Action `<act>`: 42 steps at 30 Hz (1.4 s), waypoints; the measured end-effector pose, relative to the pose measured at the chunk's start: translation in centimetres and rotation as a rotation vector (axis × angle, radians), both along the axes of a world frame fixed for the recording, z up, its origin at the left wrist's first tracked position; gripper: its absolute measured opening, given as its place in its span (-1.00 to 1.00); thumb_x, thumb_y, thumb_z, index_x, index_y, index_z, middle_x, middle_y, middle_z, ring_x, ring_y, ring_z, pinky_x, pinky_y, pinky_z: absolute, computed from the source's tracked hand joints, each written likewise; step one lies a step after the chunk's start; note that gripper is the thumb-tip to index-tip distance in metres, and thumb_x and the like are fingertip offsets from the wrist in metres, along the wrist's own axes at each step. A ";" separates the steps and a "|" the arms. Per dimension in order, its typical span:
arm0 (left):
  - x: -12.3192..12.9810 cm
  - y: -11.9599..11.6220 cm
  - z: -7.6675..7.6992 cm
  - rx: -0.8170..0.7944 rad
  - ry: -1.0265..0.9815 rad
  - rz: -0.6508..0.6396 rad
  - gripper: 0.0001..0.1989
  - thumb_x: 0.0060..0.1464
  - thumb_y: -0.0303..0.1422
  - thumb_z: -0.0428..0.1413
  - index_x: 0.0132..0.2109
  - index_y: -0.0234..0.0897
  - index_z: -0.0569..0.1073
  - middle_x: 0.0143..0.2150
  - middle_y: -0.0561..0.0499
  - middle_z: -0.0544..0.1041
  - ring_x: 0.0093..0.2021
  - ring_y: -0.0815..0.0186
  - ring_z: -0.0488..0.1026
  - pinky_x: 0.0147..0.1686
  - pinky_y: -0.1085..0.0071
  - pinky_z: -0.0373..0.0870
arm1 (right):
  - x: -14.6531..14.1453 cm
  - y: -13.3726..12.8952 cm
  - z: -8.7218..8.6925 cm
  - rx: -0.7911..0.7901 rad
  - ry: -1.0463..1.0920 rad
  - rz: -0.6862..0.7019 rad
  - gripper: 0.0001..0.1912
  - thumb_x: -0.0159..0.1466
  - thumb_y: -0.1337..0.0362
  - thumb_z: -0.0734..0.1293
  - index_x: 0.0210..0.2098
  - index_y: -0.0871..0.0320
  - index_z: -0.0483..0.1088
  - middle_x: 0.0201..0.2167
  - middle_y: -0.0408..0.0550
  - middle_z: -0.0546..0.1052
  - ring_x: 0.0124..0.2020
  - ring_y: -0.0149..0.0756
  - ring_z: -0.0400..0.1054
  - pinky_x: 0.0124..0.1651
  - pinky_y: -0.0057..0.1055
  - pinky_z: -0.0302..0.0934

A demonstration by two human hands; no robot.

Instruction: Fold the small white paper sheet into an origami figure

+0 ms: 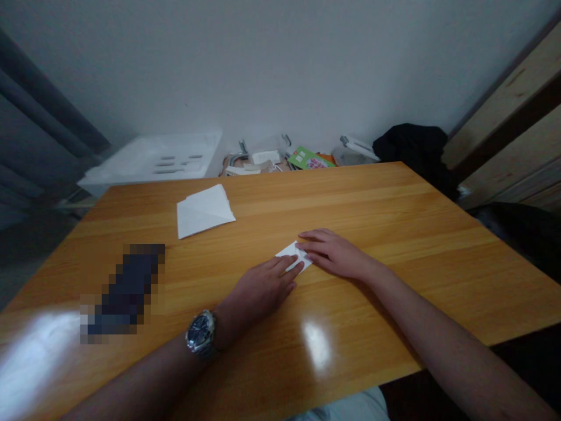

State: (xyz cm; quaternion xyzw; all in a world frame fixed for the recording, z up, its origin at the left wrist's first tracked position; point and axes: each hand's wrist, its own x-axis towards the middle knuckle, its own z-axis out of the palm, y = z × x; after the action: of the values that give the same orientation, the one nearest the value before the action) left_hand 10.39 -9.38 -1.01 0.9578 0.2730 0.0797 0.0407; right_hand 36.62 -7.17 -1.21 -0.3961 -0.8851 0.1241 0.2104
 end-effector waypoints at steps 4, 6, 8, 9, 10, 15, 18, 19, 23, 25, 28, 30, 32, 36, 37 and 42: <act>0.1 0.0 0.2 -0.011 -0.006 -0.009 -0.57 0.40 -0.39 -0.12 0.35 -0.33 0.25 0.31 -0.19 0.37 0.27 0.10 0.35 0.23 0.15 0.40 | -0.1 0.0 0.1 0.008 -0.025 -0.007 -0.65 0.45 0.22 0.24 0.18 0.03 0.47 0.23 0.08 0.45 0.23 -0.10 0.32 0.26 -0.03 0.24; 0.1 0.0 0.3 -0.022 -0.011 -0.013 -0.57 0.40 -0.42 -0.13 0.34 -0.33 0.26 0.30 -0.19 0.38 0.26 0.11 0.36 0.22 0.16 0.42 | -0.1 0.0 0.1 0.011 -0.036 -0.008 -0.65 0.45 0.22 0.24 0.18 0.05 0.47 0.23 0.09 0.46 0.23 -0.10 0.32 0.26 -0.03 0.24; 0.1 0.0 0.4 -0.030 -0.019 -0.014 -0.57 0.39 -0.44 -0.13 0.34 -0.33 0.26 0.29 -0.18 0.39 0.25 0.12 0.37 0.21 0.16 0.43 | -0.1 0.0 0.1 0.010 -0.034 -0.010 -0.65 0.45 0.22 0.24 0.18 0.04 0.46 0.23 0.08 0.46 0.23 -0.10 0.32 0.27 -0.03 0.23; 0.1 0.0 0.4 -0.032 -0.023 -0.013 -0.57 0.39 -0.45 -0.13 0.34 -0.34 0.26 0.29 -0.19 0.39 0.25 0.12 0.37 0.21 0.16 0.42 | -0.1 0.0 0.1 0.007 -0.028 -0.008 -0.65 0.45 0.22 0.24 0.18 0.02 0.46 0.23 0.07 0.46 0.23 -0.10 0.32 0.27 -0.03 0.23; 0.1 -0.1 0.5 -0.033 -0.025 -0.015 -0.57 0.39 -0.45 -0.13 0.33 -0.35 0.27 0.28 -0.19 0.40 0.26 0.12 0.37 0.22 0.16 0.42 | -0.1 0.0 0.1 0.002 -0.018 -0.006 -0.65 0.45 0.22 0.24 0.18 0.01 0.45 0.23 0.07 0.46 0.23 -0.11 0.32 0.27 -0.02 0.23; 0.1 -0.1 0.6 -0.039 -0.027 -0.021 -0.56 0.38 -0.46 -0.12 0.34 -0.35 0.26 0.29 -0.20 0.39 0.26 0.11 0.36 0.21 0.16 0.42 | 0.1 -0.1 -0.1 -0.049 0.047 -0.009 -0.58 0.40 0.15 0.32 0.23 0.03 0.40 0.25 0.10 0.44 0.26 -0.09 0.30 0.30 0.00 0.20; -0.1 0.0 0.2 -0.031 -0.055 0.015 -0.56 0.39 -0.43 -0.10 0.35 -0.29 0.25 0.31 -0.20 0.36 0.27 0.12 0.36 0.20 0.18 0.43 | 0.2 -0.1 -0.2 -0.046 0.063 0.013 -0.54 0.36 0.13 0.37 0.23 0.00 0.39 0.27 0.09 0.42 0.29 -0.06 0.28 0.30 0.02 0.18; -0.2 0.1 0.0 -0.026 -0.064 0.032 -0.56 0.39 -0.42 -0.10 0.35 -0.27 0.25 0.32 -0.21 0.34 0.27 0.12 0.36 0.20 0.18 0.43 | 0.2 -0.1 -0.2 -0.040 0.071 0.018 -0.56 0.36 0.15 0.37 0.22 -0.01 0.40 0.27 0.09 0.42 0.28 -0.07 0.28 0.30 0.02 0.18; -0.5 0.7 -0.8 -0.006 -0.086 0.030 -0.58 0.40 -0.38 -0.09 0.34 -0.24 0.28 0.33 -0.17 0.35 0.28 0.12 0.36 0.25 0.16 0.39 | -0.1 -0.1 0.0 -0.033 0.095 0.038 -0.65 0.41 0.23 0.30 0.17 0.00 0.43 0.25 0.06 0.44 0.25 -0.11 0.33 0.28 -0.03 0.21; -0.6 1.0 -1.0 -0.009 -0.092 0.002 -0.57 0.40 -0.40 -0.09 0.35 -0.25 0.27 0.35 -0.16 0.34 0.33 0.13 0.31 0.30 0.15 0.32 | -0.3 0.0 -0.1 -0.046 0.123 0.059 -0.67 0.43 0.25 0.27 0.16 0.01 0.43 0.19 0.05 0.49 0.21 -0.15 0.36 0.26 -0.07 0.23; -0.6 1.1 -0.9 -0.016 -0.103 -0.031 -0.56 0.39 -0.41 -0.09 0.36 -0.26 0.26 0.37 -0.16 0.32 0.37 0.14 0.25 0.34 0.11 0.25 | -0.8 0.3 -0.6 -0.064 0.180 0.055 -0.68 0.44 0.28 0.24 0.14 0.05 0.45 0.06 0.05 0.55 0.11 -0.18 0.39 0.19 -0.13 0.28; -0.6 1.1 -0.7 -0.018 -0.105 -0.041 -0.56 0.39 -0.39 -0.08 0.35 -0.25 0.27 0.37 -0.16 0.33 0.39 0.14 0.23 0.35 0.08 0.22 | -1.1 0.6 -1.0 -0.047 0.190 0.023 -0.71 0.44 0.27 0.25 0.09 0.05 0.49 0.00 0.06 0.54 0.05 -0.17 0.40 0.12 -0.14 0.31; -0.5 1.0 -0.6 -0.028 -0.102 -0.048 -0.56 0.39 -0.37 -0.06 0.35 -0.24 0.28 0.38 -0.15 0.32 0.39 0.14 0.23 0.35 0.08 0.22 | -1.3 0.7 -1.3 -0.035 0.205 -0.021 -0.75 0.43 0.25 0.27 0.02 0.05 0.52 -0.06 0.06 0.53 0.00 -0.17 0.40 0.07 -0.15 0.32; -0.4 0.8 -0.4 -0.051 -0.098 -0.023 -0.55 0.39 -0.34 -0.04 0.37 -0.22 0.25 0.41 -0.15 0.26 0.38 0.14 0.24 0.35 0.11 0.23 | -1.3 0.9 -1.4 -0.015 0.211 -0.070 -0.80 0.40 0.23 0.32 -0.04 0.05 0.53 -0.11 0.04 0.51 -0.04 -0.16 0.37 0.06 -0.14 0.29; -0.4 0.8 -0.4 -0.056 -0.096 -0.014 -0.55 0.39 -0.34 -0.05 0.37 -0.21 0.25 0.42 -0.15 0.25 0.39 0.14 0.23 0.35 0.11 0.24 | -1.4 0.9 -1.4 -0.010 0.206 -0.076 -0.81 0.40 0.23 0.33 -0.04 0.05 0.53 -0.11 0.03 0.50 -0.04 -0.15 0.37 0.06 -0.13 0.28; -0.3 0.7 -0.4 -0.065 -0.077 0.000 -0.54 0.39 -0.34 -0.07 0.37 -0.26 0.24 0.41 -0.18 0.25 0.39 0.12 0.23 0.35 0.14 0.26 | -1.5 0.8 -1.3 -0.006 0.177 -0.095 -0.84 0.40 0.24 0.33 -0.06 0.07 0.51 -0.11 0.03 0.48 -0.04 -0.14 0.34 0.06 -0.14 0.27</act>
State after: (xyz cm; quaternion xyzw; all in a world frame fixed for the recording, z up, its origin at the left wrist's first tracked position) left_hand 10.08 -8.71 -1.39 0.9523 0.2735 0.1079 0.0823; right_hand 35.14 -6.40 -2.53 -0.4259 -0.8429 0.1512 0.2921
